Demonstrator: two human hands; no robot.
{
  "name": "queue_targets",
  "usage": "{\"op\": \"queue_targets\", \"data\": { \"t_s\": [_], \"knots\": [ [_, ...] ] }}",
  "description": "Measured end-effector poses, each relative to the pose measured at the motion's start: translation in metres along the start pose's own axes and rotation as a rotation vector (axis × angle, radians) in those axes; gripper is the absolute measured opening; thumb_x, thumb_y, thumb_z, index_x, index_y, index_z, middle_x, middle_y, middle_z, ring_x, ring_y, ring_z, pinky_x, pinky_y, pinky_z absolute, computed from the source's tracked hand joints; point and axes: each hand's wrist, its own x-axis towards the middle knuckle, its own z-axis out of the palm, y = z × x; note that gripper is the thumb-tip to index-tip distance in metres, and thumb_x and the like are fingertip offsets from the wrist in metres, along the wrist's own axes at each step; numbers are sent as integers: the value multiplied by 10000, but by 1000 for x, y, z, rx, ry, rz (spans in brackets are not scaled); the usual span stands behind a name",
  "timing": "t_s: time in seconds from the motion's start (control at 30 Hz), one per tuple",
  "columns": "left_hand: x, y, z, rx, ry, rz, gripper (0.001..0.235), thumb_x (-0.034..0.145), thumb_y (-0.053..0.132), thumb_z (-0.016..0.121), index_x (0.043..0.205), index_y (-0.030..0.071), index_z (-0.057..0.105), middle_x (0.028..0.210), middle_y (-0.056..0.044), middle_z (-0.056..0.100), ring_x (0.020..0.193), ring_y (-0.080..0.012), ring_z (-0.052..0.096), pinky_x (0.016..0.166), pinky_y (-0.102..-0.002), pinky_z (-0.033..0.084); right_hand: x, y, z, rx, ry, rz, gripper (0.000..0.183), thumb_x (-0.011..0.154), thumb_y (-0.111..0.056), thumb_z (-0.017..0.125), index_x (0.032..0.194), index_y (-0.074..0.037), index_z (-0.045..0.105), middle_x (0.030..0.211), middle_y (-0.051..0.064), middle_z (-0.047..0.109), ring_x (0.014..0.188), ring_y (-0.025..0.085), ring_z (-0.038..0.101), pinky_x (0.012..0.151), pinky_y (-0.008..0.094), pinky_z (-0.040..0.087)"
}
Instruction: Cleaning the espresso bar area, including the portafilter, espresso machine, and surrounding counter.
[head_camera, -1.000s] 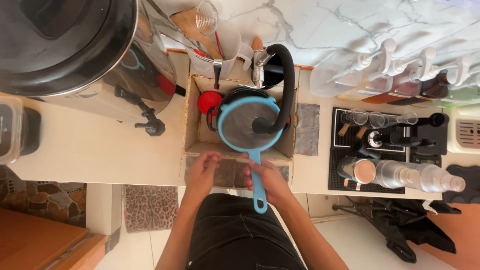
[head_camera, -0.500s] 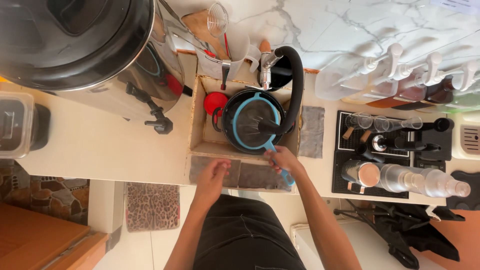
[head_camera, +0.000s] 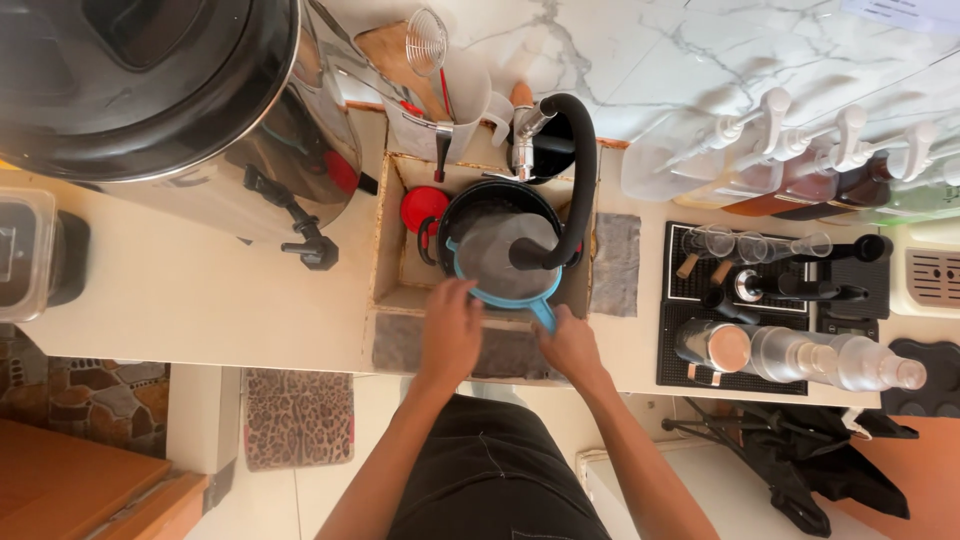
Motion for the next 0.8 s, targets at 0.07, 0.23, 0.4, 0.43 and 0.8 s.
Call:
{"op": "queue_targets", "data": {
  "t_s": [0.07, 0.23, 0.4, 0.43, 0.8],
  "knots": [
    [20, 8, 24, 141, -12, 143, 379, 972, 156, 601, 1319, 5, 595, 1420, -217, 530, 1295, -405, 506, 1073, -492, 427, -8, -4, -4, 57, -26, 17, 441, 888, -352, 726, 1148, -10, 627, 927, 266, 716, 900, 474, 684, 786, 553, 535],
    [85, -18, 97, 563, -37, 629, 605, 856, 331, 611, 1364, 7, 559, 1451, -158, 516, 1359, -419, 439, 1096, -594, 350, -29, -20, -18, 128, -26, 175, 489, 854, -442, 721, 1220, -118, 705, 927, 237, 740, 939, 438, 696, 840, 522, 533],
    [119, -47, 125, 186, -141, -3, 324, 1114, 329, 473, 1300, 127, 646, 1331, -82, 652, 1291, -353, 584, 1114, -488, 458, -30, -19, -21, 141, 17, 227, 476, 830, -421, 725, 1225, -154, 727, 921, 227, 746, 932, 425, 703, 847, 512, 540],
    [116, -58, 139, 194, -55, 61, 273, 1136, 320, 498, 1202, 132, 684, 1266, -69, 700, 1261, -325, 627, 1115, -461, 485, -31, -19, -21, 135, 32, 234, 473, 828, -407, 725, 1228, -155, 727, 921, 225, 747, 929, 423, 705, 846, 512, 542],
    [96, -26, 85, 78, 80, 258, 486, 905, 192, 608, 1373, 64, 579, 1353, -143, 598, 1316, -382, 522, 1107, -516, 414, -19, -12, -52, 756, -307, 258, 567, 888, -100, 645, 1445, -189, 583, 941, 115, 738, 666, 238, 682, 599, 375, 568]
  ]
}}
